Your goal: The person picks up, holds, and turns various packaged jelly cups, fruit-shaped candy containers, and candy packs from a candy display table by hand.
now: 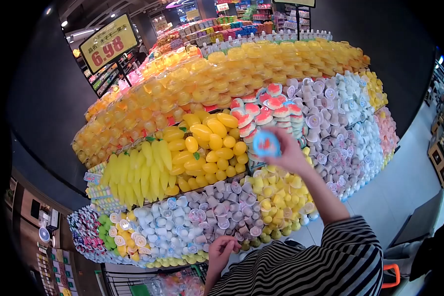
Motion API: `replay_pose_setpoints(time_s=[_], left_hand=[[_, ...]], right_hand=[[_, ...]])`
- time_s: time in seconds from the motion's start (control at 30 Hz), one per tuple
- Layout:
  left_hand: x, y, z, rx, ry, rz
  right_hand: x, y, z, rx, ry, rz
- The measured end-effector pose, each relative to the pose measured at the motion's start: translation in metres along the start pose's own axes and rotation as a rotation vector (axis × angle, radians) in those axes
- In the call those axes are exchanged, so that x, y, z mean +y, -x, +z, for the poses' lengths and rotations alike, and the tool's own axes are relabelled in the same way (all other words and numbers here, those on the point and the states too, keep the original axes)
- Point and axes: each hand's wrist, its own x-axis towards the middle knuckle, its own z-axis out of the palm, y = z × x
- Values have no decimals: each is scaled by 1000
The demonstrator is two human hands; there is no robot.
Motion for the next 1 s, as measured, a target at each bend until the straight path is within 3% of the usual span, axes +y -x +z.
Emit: replay_pose_setpoints(time_s=[0.03, 0.1, 0.17, 0.27, 0.37, 0.5, 0.53, 0.63, 0.67, 0.77, 0.9, 1.0], left_hand=[[6, -9, 8, 3, 6, 11], [21, -5, 4, 1, -2, -59], [12, -33, 20, -19, 62, -68], [6, -53, 47, 24, 238, -141], [-2, -64, 52, -275, -350, 31], [26, -66, 67, -248, -349, -51], [32, -64, 68, -231, -205, -141], [9, -60, 55, -129, 111, -177], [7, -52, 49, -117, 383, -346], [-2, -43, 30, -221, 296, -179], [7, -30, 13, -284, 118, -226], [6, -18, 7, -178, 475, -344]], right_hand=[[-4, 37, 17, -62, -196, 43], [3, 120, 63, -147, -730, 475], [12, 170, 81, -85, -1040, 749], [27, 209, 99, -122, -562, 595], [6, 210, 94, -231, -26, 500], [-9, 211, 95, -176, 29, 452], [-11, 211, 98, -141, 49, 319], [-15, 211, 99, -214, -90, 411], [-18, 210, 105, -174, -54, 360], [-18, 209, 124, -114, -38, 277], [-18, 208, 145, -131, -17, 310], [-28, 205, 165, -91, -17, 337]])
